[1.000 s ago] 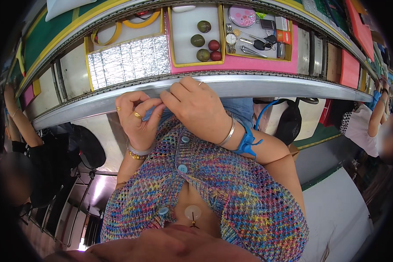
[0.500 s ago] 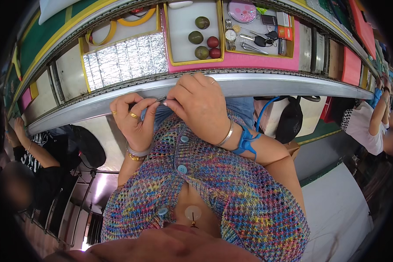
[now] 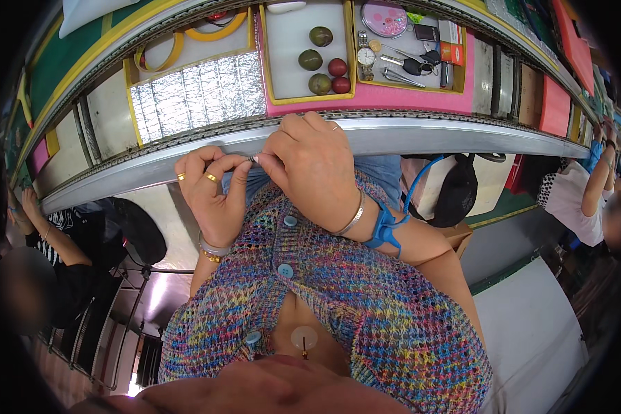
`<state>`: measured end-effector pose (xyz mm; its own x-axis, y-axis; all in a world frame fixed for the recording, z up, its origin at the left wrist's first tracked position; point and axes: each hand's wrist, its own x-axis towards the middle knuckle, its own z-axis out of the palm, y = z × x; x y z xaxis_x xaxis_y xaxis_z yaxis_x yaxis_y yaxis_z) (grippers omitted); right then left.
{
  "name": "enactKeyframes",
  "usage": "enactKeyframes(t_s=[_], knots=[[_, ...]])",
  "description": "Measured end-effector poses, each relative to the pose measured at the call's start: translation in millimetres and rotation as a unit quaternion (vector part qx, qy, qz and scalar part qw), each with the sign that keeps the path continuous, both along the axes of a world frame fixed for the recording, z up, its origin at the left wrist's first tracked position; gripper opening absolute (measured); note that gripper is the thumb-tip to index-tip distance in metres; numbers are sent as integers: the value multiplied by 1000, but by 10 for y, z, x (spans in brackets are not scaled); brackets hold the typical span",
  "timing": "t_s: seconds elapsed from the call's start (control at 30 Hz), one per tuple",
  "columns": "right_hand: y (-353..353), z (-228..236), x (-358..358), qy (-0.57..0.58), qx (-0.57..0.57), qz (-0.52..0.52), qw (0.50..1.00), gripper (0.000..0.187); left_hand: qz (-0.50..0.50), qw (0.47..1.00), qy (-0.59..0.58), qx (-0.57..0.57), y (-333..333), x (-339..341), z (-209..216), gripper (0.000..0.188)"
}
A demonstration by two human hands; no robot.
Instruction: The recorder is assembling electronic components on a printed circuit board (PCB) at an assembly line, referring to a technical diagram.
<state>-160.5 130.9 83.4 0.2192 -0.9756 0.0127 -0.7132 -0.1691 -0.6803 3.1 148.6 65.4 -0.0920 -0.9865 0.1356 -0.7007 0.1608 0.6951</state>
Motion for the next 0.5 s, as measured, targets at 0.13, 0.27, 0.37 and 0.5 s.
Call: enactKeyframes(t_s=[0.13, 0.27, 0.37, 0.5], knots=[[-42, 15, -8, -1, 4, 5, 1000, 14, 4, 1000, -11, 29, -35, -7, 56, 9], [-71, 13, -9, 6, 24, 11, 1000, 15, 5, 999, -7, 46, -96, -16, 116, 8], [-65, 0, -56, 16, 22, 29, 999, 17, 6, 998, -16, 56, -137, 3, 189, 7], [-111, 13, -140, -9, -81, 102, 991, 24, -29, 996, 42, 68, -228, 85, 203, 9]])
